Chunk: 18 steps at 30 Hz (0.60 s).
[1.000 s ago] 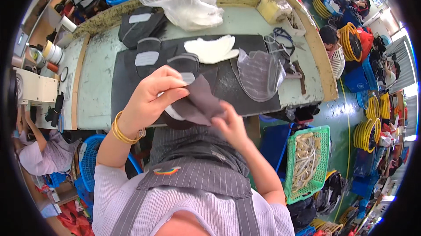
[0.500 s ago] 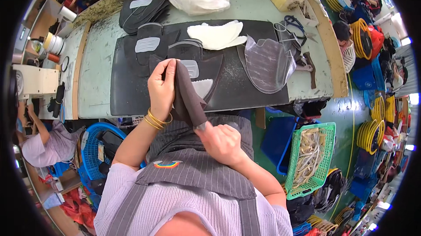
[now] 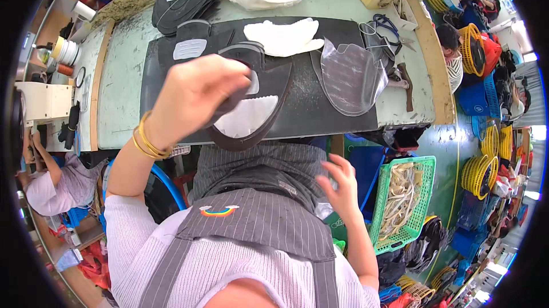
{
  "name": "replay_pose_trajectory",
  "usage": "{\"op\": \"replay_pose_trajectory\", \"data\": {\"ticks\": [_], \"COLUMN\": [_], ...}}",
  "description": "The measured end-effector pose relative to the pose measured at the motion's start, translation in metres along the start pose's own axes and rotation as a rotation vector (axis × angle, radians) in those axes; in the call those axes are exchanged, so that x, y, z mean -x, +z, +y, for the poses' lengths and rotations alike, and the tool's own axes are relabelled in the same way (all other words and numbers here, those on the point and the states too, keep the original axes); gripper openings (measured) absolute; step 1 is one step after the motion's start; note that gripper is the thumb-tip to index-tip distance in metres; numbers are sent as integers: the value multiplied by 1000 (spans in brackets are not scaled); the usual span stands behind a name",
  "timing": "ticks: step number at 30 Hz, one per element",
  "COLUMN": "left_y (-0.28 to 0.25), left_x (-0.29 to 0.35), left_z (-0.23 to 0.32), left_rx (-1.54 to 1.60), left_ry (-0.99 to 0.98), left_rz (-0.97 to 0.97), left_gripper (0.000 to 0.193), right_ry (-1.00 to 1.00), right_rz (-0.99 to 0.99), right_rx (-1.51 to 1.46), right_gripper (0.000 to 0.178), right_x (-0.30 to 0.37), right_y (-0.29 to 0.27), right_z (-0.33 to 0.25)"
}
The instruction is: The recorder is preparing shoe upper components by peeling off protective adhesive layers and aligning the parts on a workbench.
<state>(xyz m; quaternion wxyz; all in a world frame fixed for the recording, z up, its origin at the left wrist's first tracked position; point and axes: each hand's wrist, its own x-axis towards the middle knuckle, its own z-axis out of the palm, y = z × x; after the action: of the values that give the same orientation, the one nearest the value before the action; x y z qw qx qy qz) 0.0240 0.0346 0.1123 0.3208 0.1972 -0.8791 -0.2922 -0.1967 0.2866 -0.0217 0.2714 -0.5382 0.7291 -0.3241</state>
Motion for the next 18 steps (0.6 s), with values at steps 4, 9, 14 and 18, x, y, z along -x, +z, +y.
{"op": "replay_pose_trajectory", "data": {"ticks": [4, 9, 14, 18], "left_y": [33, 29, 35, 38], "left_x": [34, 97, 92, 88], "left_z": [46, 39, -4, -21], "left_rx": [-377, 188, 1455, 1489], "left_ry": [386, 227, -915, -676], "left_rz": [-342, 95, 240, 178], "left_gripper": [26, 30, 12, 15], "right_ry": [291, 440, 469, 514], "right_rz": [-511, -504, -568, -491], "right_rx": [-1744, -1836, -1781, -1774], "right_gripper": [56, 47, 52, 52], "right_x": [-50, -82, -90, -99], "right_y": [21, 22, 35, 32], "right_z": [-87, -116, -120, -116]}}
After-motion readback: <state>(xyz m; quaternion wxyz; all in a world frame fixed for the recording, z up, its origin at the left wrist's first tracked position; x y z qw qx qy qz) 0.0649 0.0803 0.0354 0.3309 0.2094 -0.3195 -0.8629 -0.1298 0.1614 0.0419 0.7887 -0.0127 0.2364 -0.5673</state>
